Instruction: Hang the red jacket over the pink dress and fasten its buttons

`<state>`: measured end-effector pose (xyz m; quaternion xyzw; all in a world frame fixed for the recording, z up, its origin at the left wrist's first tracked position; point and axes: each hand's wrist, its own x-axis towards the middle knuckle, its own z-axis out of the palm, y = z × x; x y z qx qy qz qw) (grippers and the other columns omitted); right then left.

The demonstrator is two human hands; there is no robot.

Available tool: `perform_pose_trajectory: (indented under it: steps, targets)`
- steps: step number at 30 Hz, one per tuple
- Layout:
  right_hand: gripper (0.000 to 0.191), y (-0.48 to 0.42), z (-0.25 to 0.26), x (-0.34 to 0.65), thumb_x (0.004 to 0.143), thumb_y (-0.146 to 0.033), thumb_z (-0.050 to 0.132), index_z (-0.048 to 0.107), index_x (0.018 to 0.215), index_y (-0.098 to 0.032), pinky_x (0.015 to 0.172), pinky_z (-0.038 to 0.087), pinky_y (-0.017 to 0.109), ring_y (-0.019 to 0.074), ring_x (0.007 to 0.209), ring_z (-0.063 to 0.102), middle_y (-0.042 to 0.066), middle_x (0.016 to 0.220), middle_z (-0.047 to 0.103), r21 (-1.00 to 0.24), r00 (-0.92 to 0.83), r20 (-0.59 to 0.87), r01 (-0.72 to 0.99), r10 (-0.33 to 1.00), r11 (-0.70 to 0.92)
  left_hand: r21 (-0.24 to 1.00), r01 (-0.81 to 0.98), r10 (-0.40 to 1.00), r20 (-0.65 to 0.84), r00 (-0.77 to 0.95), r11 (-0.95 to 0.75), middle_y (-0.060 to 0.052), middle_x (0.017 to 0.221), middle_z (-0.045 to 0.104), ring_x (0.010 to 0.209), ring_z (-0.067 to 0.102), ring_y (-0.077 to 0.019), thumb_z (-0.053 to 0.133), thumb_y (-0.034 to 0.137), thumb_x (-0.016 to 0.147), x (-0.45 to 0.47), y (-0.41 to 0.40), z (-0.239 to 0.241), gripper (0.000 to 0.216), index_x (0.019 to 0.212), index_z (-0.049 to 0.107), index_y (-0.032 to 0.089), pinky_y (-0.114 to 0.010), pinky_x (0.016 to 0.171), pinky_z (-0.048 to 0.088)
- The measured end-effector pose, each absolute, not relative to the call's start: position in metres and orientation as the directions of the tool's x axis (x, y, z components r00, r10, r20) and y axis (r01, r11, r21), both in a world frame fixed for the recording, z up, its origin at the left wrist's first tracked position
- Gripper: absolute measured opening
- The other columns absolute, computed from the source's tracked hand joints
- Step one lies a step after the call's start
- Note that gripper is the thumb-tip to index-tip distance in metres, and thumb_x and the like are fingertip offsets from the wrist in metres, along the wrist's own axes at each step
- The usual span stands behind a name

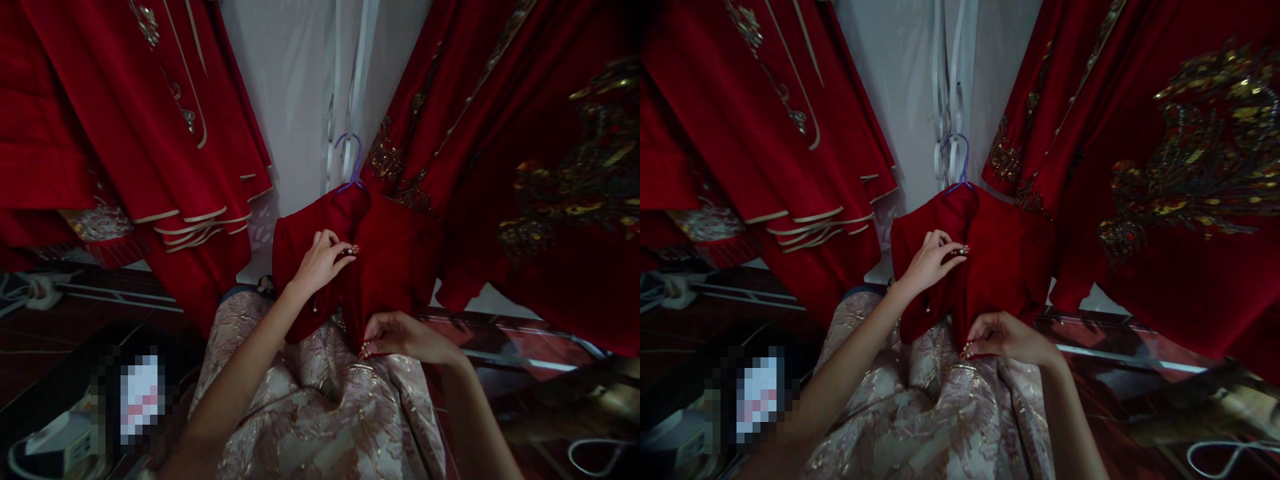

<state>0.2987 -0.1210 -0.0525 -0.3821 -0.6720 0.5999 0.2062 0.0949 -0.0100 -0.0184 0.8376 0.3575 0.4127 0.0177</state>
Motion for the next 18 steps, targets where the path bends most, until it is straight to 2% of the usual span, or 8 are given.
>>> perform_pose_trajectory:
  steps: [2, 5, 9, 12, 14, 16, 18]
  targets:
    - [0.024, -0.12, -0.052, 0.297, 0.077, -0.034, 0.066, 0.062, 0.087, -0.012, 0.073, 0.047, 0.028, 0.0149, 0.081, 0.063, 0.008, 0.088, 0.069, -0.964, -0.632, -0.18, 0.265, 0.753, -0.008, 0.209, 0.621, 0.569, 0.678, 0.464, -0.756, -0.007, 0.104, 0.052, 0.099, 0.047, -0.0188, 0.05, 0.039, 0.086, 0.095, -0.01, -0.012, 0.025, 0.098, 0.064, 0.022, -0.035, 0.086, 0.043]
    - [0.026, -0.118, -0.053, 0.295, 0.077, -0.036, 0.065, 0.062, 0.088, -0.013, 0.075, 0.047, 0.028, 0.0154, 0.083, 0.063, 0.008, 0.09, 0.069, -0.966, -0.641, -0.17, 0.259, 0.748, 0.002, 0.11, 0.638, 0.525, 0.682, 0.509, -0.762, -0.006, 0.106, 0.055, 0.102, 0.047, -0.0198, 0.048, 0.036, 0.087, 0.096, -0.011, -0.007, 0.022, 0.092, 0.062, 0.019, -0.039, 0.091, 0.04]
    - [0.028, -0.117, -0.058, 0.297, 0.08, -0.04, 0.06, 0.062, 0.091, -0.014, 0.071, 0.046, 0.027, 0.0141, 0.078, 0.062, 0.006, 0.086, 0.068, -0.937, -0.556, -0.134, 0.34, 0.82, 0.077, -0.018, 0.626, 0.446, 0.686, 0.575, -0.78, -0.002, 0.088, 0.061, 0.093, 0.052, -0.016, 0.041, 0.029, 0.091, 0.097, -0.011, -0.005, 0.02, 0.09, 0.057, 0.018, -0.045, 0.106, 0.026]
    - [0.027, -0.115, -0.057, 0.302, 0.082, -0.041, 0.056, 0.063, 0.092, -0.016, 0.064, 0.045, 0.026, 0.013, 0.071, 0.059, 0.004, 0.081, 0.066, -0.881, -0.447, -0.069, 0.447, 0.892, 0.156, -0.138, 0.615, 0.383, 0.672, 0.634, -0.776, 0.001, 0.078, 0.059, 0.081, 0.056, -0.0127, 0.033, 0.026, 0.094, 0.097, -0.008, -0.005, 0.025, 0.093, 0.056, 0.019, -0.045, 0.11, 0.021]
    - [0.025, -0.109, -0.049, 0.302, 0.083, -0.04, 0.055, 0.064, 0.089, -0.017, 0.064, 0.045, 0.027, 0.0135, 0.07, 0.058, 0.003, 0.078, 0.065, -0.827, -0.334, 0.055, 0.513, 0.941, 0.23, -0.193, 0.62, 0.368, 0.659, 0.657, -0.761, 0.001, 0.075, 0.059, 0.076, 0.057, -0.0119, 0.029, 0.025, 0.095, 0.097, -0.006, -0.004, 0.028, 0.093, 0.056, 0.019, -0.042, 0.107, 0.027]
    - [0.024, -0.099, -0.036, 0.295, 0.081, -0.04, 0.057, 0.065, 0.086, -0.018, 0.068, 0.046, 0.03, 0.015, 0.071, 0.057, 0.004, 0.077, 0.063, -0.739, -0.1, 0.29, 0.609, 0.952, 0.289, -0.204, 0.653, 0.404, 0.643, 0.651, -0.729, -0.002, 0.079, 0.062, 0.078, 0.06, -0.013, 0.027, 0.027, 0.095, 0.097, -0.005, -0.002, 0.031, 0.094, 0.056, 0.017, -0.036, 0.097, 0.038]
    - [0.027, -0.084, -0.021, 0.278, 0.08, -0.043, 0.057, 0.064, 0.09, -0.019, 0.074, 0.047, 0.033, 0.017, 0.077, 0.057, 0.007, 0.084, 0.062, -0.681, 0.153, 0.533, 0.662, 0.832, 0.314, -0.199, 0.712, 0.491, 0.6, 0.632, -0.673, -0.007, 0.08, 0.065, 0.077, 0.062, -0.0157, 0.026, 0.03, 0.095, 0.095, -0.006, 0.001, 0.035, 0.096, 0.057, 0.014, -0.032, 0.083, 0.044]
